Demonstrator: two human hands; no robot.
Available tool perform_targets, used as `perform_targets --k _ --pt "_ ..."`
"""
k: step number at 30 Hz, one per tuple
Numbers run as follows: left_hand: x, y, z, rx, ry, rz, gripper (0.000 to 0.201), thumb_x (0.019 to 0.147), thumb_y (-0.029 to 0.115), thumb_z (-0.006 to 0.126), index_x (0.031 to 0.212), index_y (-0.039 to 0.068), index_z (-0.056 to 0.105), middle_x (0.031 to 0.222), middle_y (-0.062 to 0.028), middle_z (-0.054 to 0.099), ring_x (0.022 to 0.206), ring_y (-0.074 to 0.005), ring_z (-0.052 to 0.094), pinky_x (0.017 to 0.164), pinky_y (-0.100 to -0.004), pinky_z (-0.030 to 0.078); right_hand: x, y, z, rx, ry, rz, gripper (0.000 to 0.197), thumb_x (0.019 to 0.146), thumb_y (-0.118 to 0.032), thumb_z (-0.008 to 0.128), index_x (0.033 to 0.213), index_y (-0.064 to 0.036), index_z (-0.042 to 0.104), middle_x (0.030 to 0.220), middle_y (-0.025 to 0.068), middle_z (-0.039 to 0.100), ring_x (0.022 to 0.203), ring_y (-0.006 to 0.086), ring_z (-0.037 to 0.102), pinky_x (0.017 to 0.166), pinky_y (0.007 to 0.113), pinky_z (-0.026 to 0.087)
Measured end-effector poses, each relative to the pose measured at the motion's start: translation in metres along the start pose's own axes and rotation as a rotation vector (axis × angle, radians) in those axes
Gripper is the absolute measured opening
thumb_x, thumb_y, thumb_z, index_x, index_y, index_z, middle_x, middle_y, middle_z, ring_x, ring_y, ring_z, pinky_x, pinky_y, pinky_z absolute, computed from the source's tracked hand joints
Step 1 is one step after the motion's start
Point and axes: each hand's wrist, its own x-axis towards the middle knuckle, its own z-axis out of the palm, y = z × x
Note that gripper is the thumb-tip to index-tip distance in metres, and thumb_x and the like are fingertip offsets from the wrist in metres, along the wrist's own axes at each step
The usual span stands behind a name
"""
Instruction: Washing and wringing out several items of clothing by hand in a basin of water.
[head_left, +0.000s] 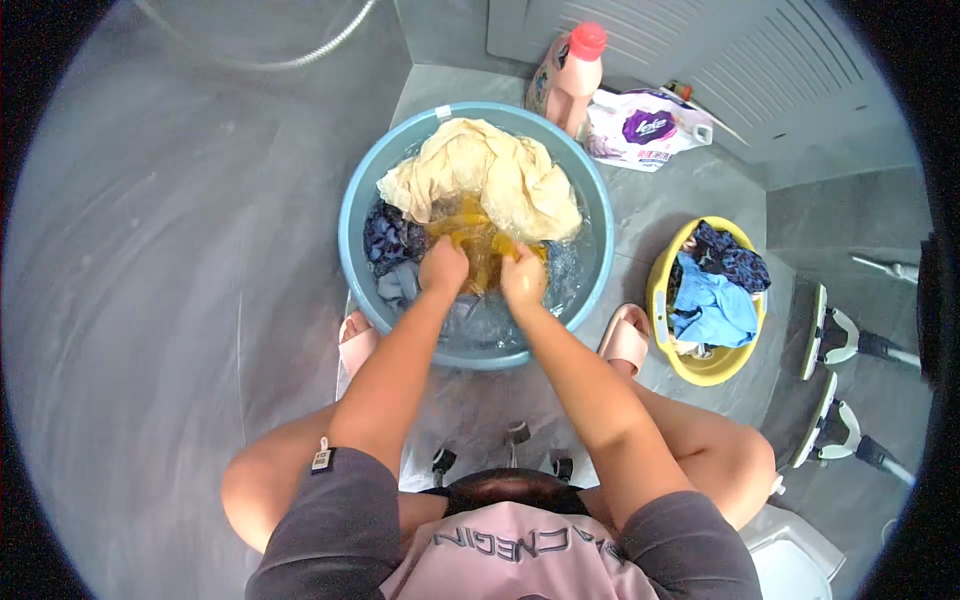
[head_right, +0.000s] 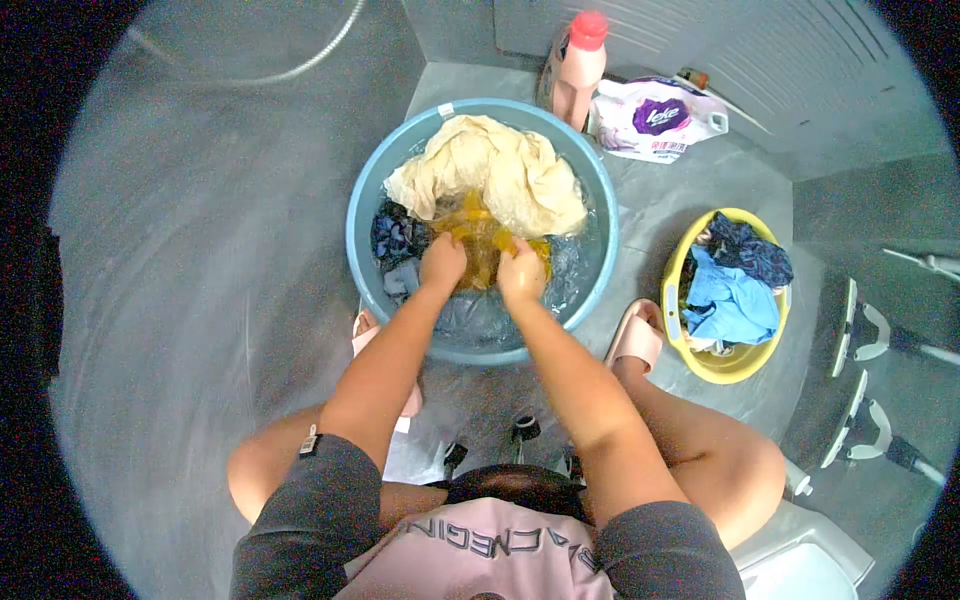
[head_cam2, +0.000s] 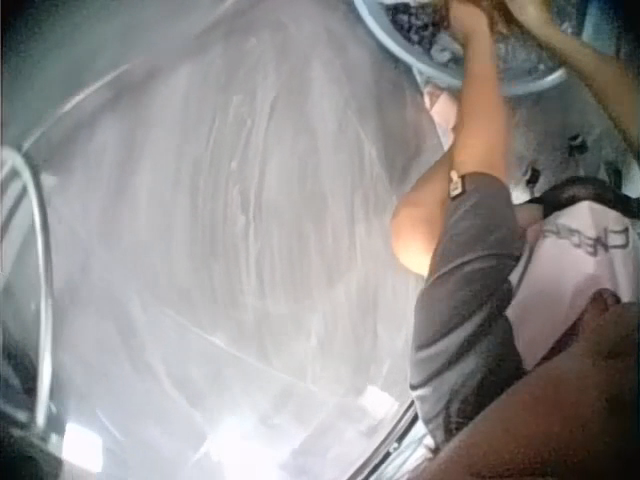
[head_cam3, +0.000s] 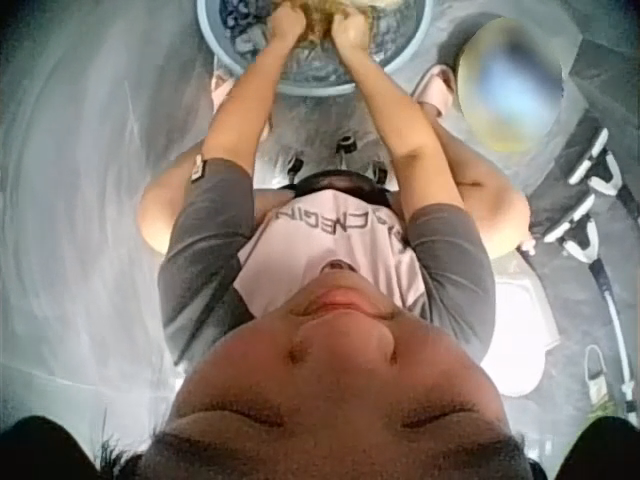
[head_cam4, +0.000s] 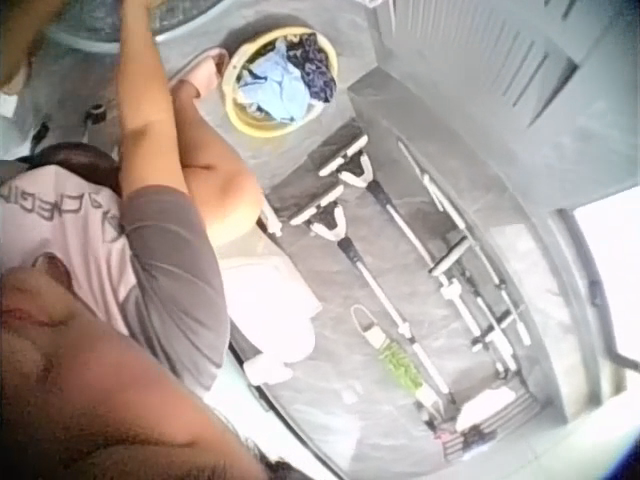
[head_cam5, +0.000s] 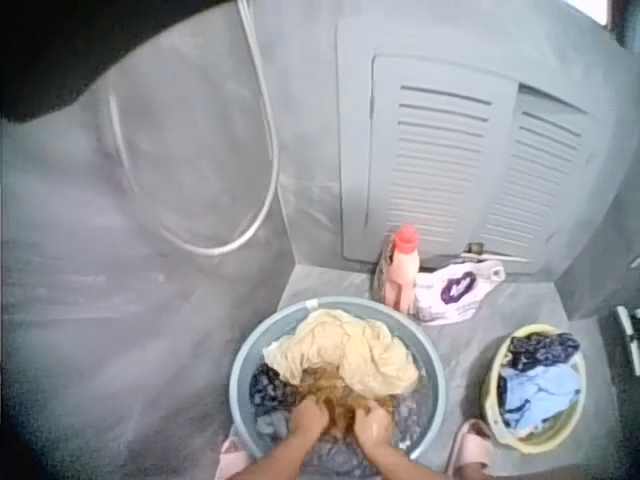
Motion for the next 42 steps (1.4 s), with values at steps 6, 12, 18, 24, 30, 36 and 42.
perform_targets --k 6,12,18,24,30,36,42 --pt "0.002 0.07 -0.103 -0.673 0.056 0.144 0.025 0.083 0.019 0.048 0.09 -0.002 0.06 0.083 -0.0163 0.062 0.075 -0.0272 0.059 0.068 -0.0384 0.046 -0.013 -0.093 -0.096 0.499 0.169 -0.474 0.028 0.079 -0.011 0.055 0.103 0.0002 0.064 0.085 0.0195 0.067 0.078 0.0257 0.064 0.073 0.033 0.048" --pt "-0.117 0.194 -0.27 -1.0 -0.144 0.438 0.018 0.087 0.015 0.05 0.09 0.0 0.059 0.08 -0.0079 0.061 0.069 -0.0167 0.057 0.063 -0.0318 0.047 -0.088 -0.218 -0.214 0.641 0.184 -0.779 0.027 0.081 -0.012 0.057 0.102 0.0034 0.064 0.085 0.0073 0.065 0.074 0.0126 0.057 0.068 0.026 0.046" --pt "-0.169 0.214 -0.348 -1.065 -0.183 0.725 0.024 0.089 0.02 0.052 0.094 -0.002 0.059 0.088 -0.0095 0.064 0.074 -0.0171 0.061 0.066 -0.0308 0.049 -0.151 -0.275 -0.279 1.097 -0.041 -0.886 0.024 0.081 -0.013 0.057 0.091 0.0073 0.065 0.074 0.0069 0.063 0.066 0.013 0.057 0.061 0.026 0.047" --pt "-0.094 0.171 -0.27 -0.627 -0.071 0.464 0.025 0.086 0.021 0.052 0.086 -0.001 0.062 0.077 -0.0089 0.064 0.068 -0.0155 0.057 0.063 -0.0333 0.047 -0.068 -0.212 -0.212 0.503 0.098 -0.688 0.028 0.081 -0.015 0.055 0.103 -0.0008 0.064 0.089 0.0144 0.066 0.079 0.0192 0.063 0.072 0.031 0.049" --pt "-0.031 0.086 -0.11 0.039 0.05 0.266 0.04 0.09 0.035 0.041 0.121 0.012 0.051 0.103 -0.0175 0.062 0.091 -0.0352 0.06 0.077 -0.0463 0.048 0.001 -0.074 -0.078 0.2 0.284 -0.5 0.044 0.083 -0.014 0.052 0.126 -0.0101 0.047 0.107 0.0204 0.059 0.094 0.0373 0.059 0.082 0.041 0.047" --pt "-0.013 0.02 -0.004 0.428 -0.039 0.186 0.043 0.09 0.037 0.043 0.132 0.028 0.042 0.098 -0.018 0.061 0.073 -0.031 0.064 0.064 -0.0427 0.051 0.015 -0.001 -0.009 -0.511 -0.133 -0.394 0.057 0.082 -0.016 0.052 0.136 -0.0274 0.036 0.118 0.0205 0.053 0.092 0.0357 0.061 0.076 0.043 0.05" --pt "0.042 -0.013 0.05 0.5 -0.219 0.16 0.037 0.089 0.038 0.042 0.114 0.018 0.061 0.105 -0.0197 0.062 0.085 -0.0302 0.065 0.068 -0.0419 0.052 0.048 0.025 0.034 -0.579 -0.382 -0.189 0.056 0.084 -0.021 0.049 0.137 -0.0267 0.033 0.122 0.0179 0.052 0.095 0.0339 0.062 0.076 0.044 0.051"
